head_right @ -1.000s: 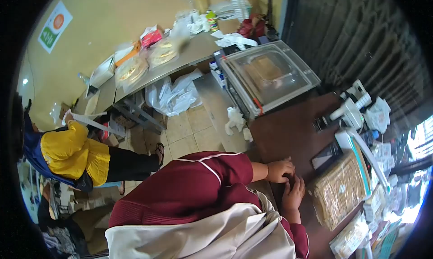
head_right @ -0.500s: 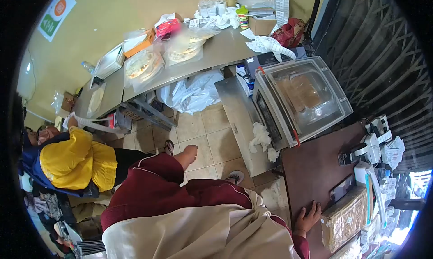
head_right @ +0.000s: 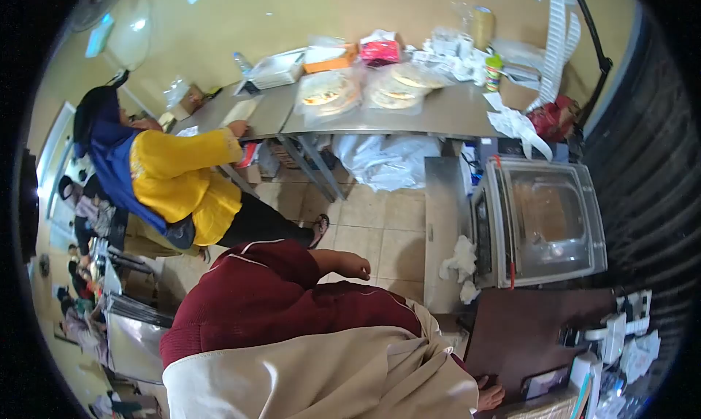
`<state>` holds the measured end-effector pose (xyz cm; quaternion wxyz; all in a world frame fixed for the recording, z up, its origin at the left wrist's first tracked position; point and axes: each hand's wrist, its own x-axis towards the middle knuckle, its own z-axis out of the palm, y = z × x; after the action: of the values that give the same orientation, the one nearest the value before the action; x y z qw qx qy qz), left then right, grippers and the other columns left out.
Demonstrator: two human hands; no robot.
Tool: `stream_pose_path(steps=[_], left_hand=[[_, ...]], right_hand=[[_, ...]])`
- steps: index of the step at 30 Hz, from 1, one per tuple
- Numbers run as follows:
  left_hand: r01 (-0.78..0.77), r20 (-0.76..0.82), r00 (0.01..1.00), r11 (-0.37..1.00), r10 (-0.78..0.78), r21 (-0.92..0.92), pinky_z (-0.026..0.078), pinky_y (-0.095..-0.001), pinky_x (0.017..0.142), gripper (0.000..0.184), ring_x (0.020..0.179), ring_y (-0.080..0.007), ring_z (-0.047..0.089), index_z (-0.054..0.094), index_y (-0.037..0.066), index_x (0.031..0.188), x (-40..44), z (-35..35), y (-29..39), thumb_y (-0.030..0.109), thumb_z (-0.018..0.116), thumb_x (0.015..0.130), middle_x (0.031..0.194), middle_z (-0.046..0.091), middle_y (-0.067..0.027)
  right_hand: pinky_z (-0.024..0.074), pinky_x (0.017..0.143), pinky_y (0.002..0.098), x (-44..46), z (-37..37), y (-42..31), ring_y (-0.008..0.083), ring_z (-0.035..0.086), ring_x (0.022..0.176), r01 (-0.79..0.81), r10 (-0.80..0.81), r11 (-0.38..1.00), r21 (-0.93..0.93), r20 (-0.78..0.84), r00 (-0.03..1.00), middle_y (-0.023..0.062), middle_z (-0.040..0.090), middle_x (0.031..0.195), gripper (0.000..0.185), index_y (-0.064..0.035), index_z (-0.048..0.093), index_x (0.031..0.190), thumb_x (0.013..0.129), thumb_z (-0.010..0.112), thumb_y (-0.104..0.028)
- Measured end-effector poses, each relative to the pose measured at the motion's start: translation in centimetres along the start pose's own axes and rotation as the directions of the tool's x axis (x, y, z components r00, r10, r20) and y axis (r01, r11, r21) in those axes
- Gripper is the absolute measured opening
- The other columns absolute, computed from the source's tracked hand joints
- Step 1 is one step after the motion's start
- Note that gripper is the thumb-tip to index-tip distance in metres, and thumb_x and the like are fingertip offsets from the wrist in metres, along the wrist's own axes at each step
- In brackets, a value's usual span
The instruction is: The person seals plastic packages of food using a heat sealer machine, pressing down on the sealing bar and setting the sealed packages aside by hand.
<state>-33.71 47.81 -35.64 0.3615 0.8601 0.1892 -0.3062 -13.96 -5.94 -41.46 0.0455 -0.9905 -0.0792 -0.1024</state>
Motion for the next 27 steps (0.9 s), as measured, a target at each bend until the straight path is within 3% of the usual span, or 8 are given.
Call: stream_pose_path(steps=[4, 7, 8, 10, 13, 21, 26, 27], left_hand=[[0.306, -0.04, 0.952, 0.937, -0.304, 0.168, 0.046, -0.0415, 0.083, 0.049, 0.095, -0.0339, 0.061, 0.065, 0.001, 0.096, -3.4, -0.4, -5.6, 0.047, 0.048, 0.089, 0.098, 0.064, -0.021], [0.427, -0.076, 0.904, 0.895, -0.42, 0.131, 0.047, -0.0441, 0.079, 0.054, 0.087, -0.0364, 0.062, 0.067, -0.001, 0.083, -4.6, -1.6, -7.8, 0.047, 0.043, 0.09, 0.088, 0.065, -0.0228], [0.516, -0.043, 0.856, 0.857, -0.515, 0.012, 0.047, -0.0443, 0.079, 0.054, 0.086, -0.0367, 0.062, 0.067, -0.002, 0.083, -4.4, -2.9, -7.7, 0.046, 0.043, 0.09, 0.088, 0.065, -0.0225], [0.56, -0.055, 0.823, 0.824, -0.565, -0.092, 0.046, -0.0439, 0.081, 0.054, 0.087, -0.037, 0.061, 0.067, -0.002, 0.081, -2.8, -4.9, -8.3, 0.047, 0.046, 0.088, 0.089, 0.065, -0.0208], [0.359, -0.452, 0.823, 0.932, -0.343, -0.054, 0.047, -0.0432, 0.08, 0.049, 0.087, -0.0359, 0.062, 0.066, 0.0, 0.08, -0.2, -8.3, -7.8, 0.045, 0.05, 0.086, 0.089, 0.065, -0.0199], [-0.008, -0.724, 0.668, 0.972, -0.17, -0.235, 0.047, -0.0449, 0.075, 0.035, 0.085, -0.0374, 0.061, 0.064, 0.004, 0.09, 6.5, -27.0, -3.0, 0.037, 0.053, 0.086, 0.087, 0.064, -0.0193], [-0.037, -0.884, 0.441, 0.98, -0.159, -0.194, 0.048, -0.0448, 0.075, 0.023, 0.084, -0.0364, 0.062, 0.066, 0.009, 0.093, 9.4, -39.6, -5.3, 0.027, 0.054, 0.085, 0.087, 0.065, -0.0184], [-0.052, -0.942, 0.301, 0.984, -0.15, -0.173, 0.048, -0.0448, 0.074, 0.024, 0.084, -0.0376, 0.062, 0.066, 0.007, 0.092, 10.2, -42.0, -6.2, 0.025, 0.052, 0.087, 0.088, 0.065, -0.0198]], right_hand=[[0.0453, 0.077, 0.0456, 7.4, -1.4, -6.5, 0.0347, 0.056, 0.085, 0.282, -0.2, 0.84, 0.463, -0.218, 0.955, 0.0145, 0.058, 0.096, 0.026, -0.0049, 0.057, 0.112, 0.092, 0.049, -0.019], [0.0458, 0.07, 0.0459, 12.0, -8.2, -14.4, 0.0346, 0.057, 0.074, -0.227, -0.028, 0.553, 0.802, 0.29, 0.957, 0.0138, 0.059, 0.087, 0.023, -0.0037, 0.058, 0.109, 0.092, 0.046, -0.013], [0.0456, 0.067, 0.0452, 13.3, -7.9, -15.8, 0.0342, 0.056, 0.07, -0.014, -0.145, 0.596, 0.803, 0.124, 0.982, 0.0138, 0.059, 0.086, 0.023, -0.0037, 0.058, 0.108, 0.092, 0.046, -0.015], [0.0451, 0.062, 0.0439, 16.6, -7.0, -18.1, 0.0333, 0.055, 0.063, 0.404, -0.391, 0.604, 0.687, -0.187, 0.901, 0.0137, 0.058, 0.084, 0.023, -0.0039, 0.059, 0.105, 0.093, 0.047, -0.019], [0.0437, 0.071, 0.0453, 20.4, -8.4, -23.2, 0.0324, 0.057, 0.078, 0.315, -0.374, 0.823, 0.474, 0.033, 0.927, 0.0127, 0.06, 0.091, 0.028, -0.0054, 0.061, 0.099, 0.091, 0.05, -0.03], [0.0184, 0.106, 0.0503, 27.0, -5.9, -36.6, 0.0371, 0.029, 0.128, 0.304, -0.304, 0.952, 0.019, 0.141, 0.942, 0.0133, 0.035, 0.139, 0.058, -0.0172, 0.039, 0.136, 0.088, 0.047, -0.049], [0.0122, 0.11, 0.0509, 27.0, -7.2, -41.1, 0.0365, 0.022, 0.133, 0.272, -0.236, 0.945, -0.18, 0.197, 0.952, 0.0129, 0.029, 0.145, 0.058, -0.021, 0.04, 0.137, 0.089, 0.041, -0.053], [0.0123, 0.11, 0.0507, 26.9, -6.9, -40.6, 0.0362, 0.022, 0.133, 0.284, -0.252, 0.943, -0.175, 0.184, 0.95, 0.0124, 0.029, 0.145, 0.057, -0.0209, 0.041, 0.137, 0.089, 0.041, -0.053]])
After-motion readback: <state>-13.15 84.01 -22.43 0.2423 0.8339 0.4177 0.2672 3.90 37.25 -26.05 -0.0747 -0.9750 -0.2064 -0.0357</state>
